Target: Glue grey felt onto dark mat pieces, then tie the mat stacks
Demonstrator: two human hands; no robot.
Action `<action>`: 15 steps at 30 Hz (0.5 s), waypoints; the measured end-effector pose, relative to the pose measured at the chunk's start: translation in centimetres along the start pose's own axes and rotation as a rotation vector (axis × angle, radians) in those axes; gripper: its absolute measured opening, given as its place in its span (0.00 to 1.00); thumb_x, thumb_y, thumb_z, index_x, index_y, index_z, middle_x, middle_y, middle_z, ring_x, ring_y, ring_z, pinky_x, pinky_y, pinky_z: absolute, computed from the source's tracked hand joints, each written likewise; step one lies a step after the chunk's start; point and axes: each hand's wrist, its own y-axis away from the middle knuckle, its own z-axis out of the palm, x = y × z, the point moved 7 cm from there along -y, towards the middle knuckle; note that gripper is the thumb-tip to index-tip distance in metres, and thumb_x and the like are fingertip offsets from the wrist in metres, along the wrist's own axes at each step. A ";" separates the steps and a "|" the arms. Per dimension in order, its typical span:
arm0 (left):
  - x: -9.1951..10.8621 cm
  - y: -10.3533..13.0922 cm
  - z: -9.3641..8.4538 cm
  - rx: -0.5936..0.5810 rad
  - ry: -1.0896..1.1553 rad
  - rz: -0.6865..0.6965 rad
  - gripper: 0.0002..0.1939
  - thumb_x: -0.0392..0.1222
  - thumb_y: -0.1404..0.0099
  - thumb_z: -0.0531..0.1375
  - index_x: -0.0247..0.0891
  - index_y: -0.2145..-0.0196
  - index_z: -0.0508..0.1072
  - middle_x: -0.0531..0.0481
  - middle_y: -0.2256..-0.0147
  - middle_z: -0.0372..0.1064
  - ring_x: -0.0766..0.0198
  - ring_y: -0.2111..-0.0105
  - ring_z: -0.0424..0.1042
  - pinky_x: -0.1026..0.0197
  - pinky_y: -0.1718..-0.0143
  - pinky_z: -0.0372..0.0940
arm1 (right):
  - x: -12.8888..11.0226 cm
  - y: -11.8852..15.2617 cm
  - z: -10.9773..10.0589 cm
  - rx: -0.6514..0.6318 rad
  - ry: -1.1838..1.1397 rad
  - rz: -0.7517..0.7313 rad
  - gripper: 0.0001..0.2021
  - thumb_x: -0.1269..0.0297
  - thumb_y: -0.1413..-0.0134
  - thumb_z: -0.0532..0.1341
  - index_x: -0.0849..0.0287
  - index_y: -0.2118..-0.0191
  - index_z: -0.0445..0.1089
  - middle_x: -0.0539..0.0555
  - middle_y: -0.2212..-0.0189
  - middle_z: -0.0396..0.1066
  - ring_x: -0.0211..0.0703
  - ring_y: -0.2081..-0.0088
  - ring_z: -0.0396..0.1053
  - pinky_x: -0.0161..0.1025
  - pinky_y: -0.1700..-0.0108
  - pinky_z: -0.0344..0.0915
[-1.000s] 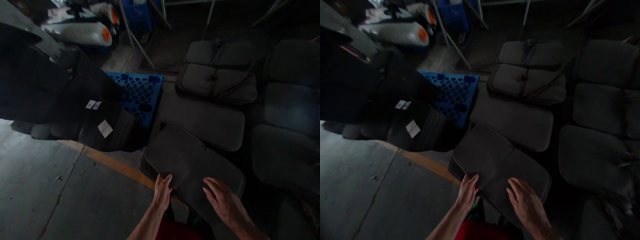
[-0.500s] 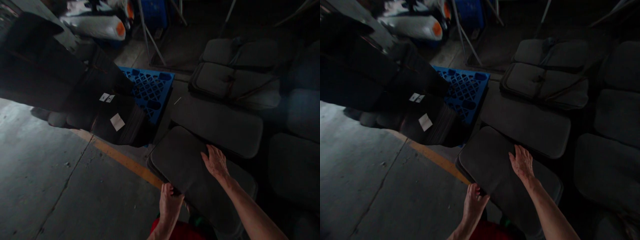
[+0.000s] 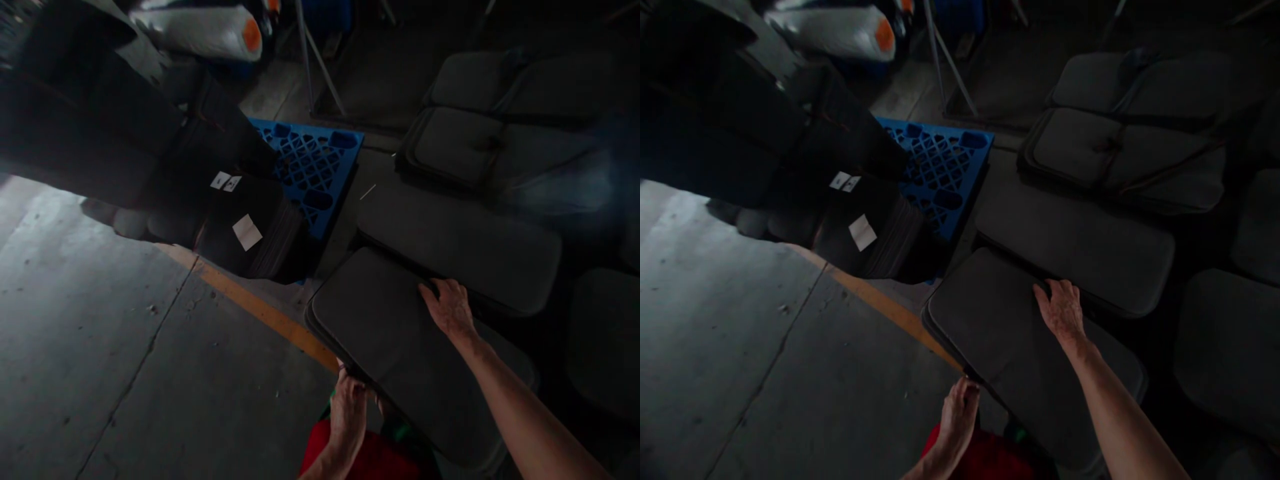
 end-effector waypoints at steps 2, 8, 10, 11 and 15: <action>-0.7 -0.2 -0.3 0.058 0.054 -0.026 0.08 0.38 0.41 0.60 0.39 0.62 0.70 0.45 0.61 0.71 0.56 0.60 0.71 0.57 0.55 0.65 | 0.4 0.0 0.2 0.000 -0.022 0.017 0.28 0.47 0.37 0.51 0.68 0.52 0.73 0.67 0.57 0.69 0.60 0.54 0.65 0.56 0.48 0.64; -1.7 -1.2 1.6 0.118 0.226 -0.162 0.26 0.40 0.50 0.69 0.38 0.55 0.65 0.42 0.57 0.70 0.56 0.61 0.73 0.58 0.60 0.68 | 0.9 -0.1 0.5 0.000 -0.073 0.051 0.28 0.47 0.40 0.51 0.68 0.52 0.73 0.67 0.57 0.71 0.60 0.54 0.66 0.56 0.47 0.64; -1.7 -1.2 2.2 0.103 0.271 -0.191 0.24 0.39 0.50 0.68 0.38 0.56 0.66 0.44 0.60 0.72 0.56 0.62 0.73 0.59 0.60 0.69 | 0.9 -0.1 0.4 0.018 -0.087 0.060 0.27 0.47 0.41 0.52 0.67 0.52 0.73 0.66 0.57 0.71 0.60 0.54 0.66 0.56 0.47 0.64; -1.7 -1.3 2.4 0.092 0.288 -0.202 0.22 0.39 0.50 0.68 0.39 0.57 0.67 0.44 0.62 0.72 0.56 0.62 0.74 0.59 0.61 0.69 | 0.9 -0.1 0.2 0.029 -0.098 0.064 0.26 0.47 0.41 0.53 0.65 0.52 0.73 0.66 0.57 0.71 0.59 0.53 0.66 0.55 0.47 0.64; -1.4 -1.4 2.2 0.030 0.324 -0.219 0.15 0.39 0.53 0.69 0.40 0.66 0.72 0.46 0.66 0.73 0.53 0.61 0.74 0.59 0.61 0.69 | 0.6 0.0 -0.7 0.078 -0.183 0.045 0.23 0.47 0.43 0.55 0.61 0.55 0.73 0.62 0.60 0.71 0.58 0.54 0.67 0.55 0.48 0.64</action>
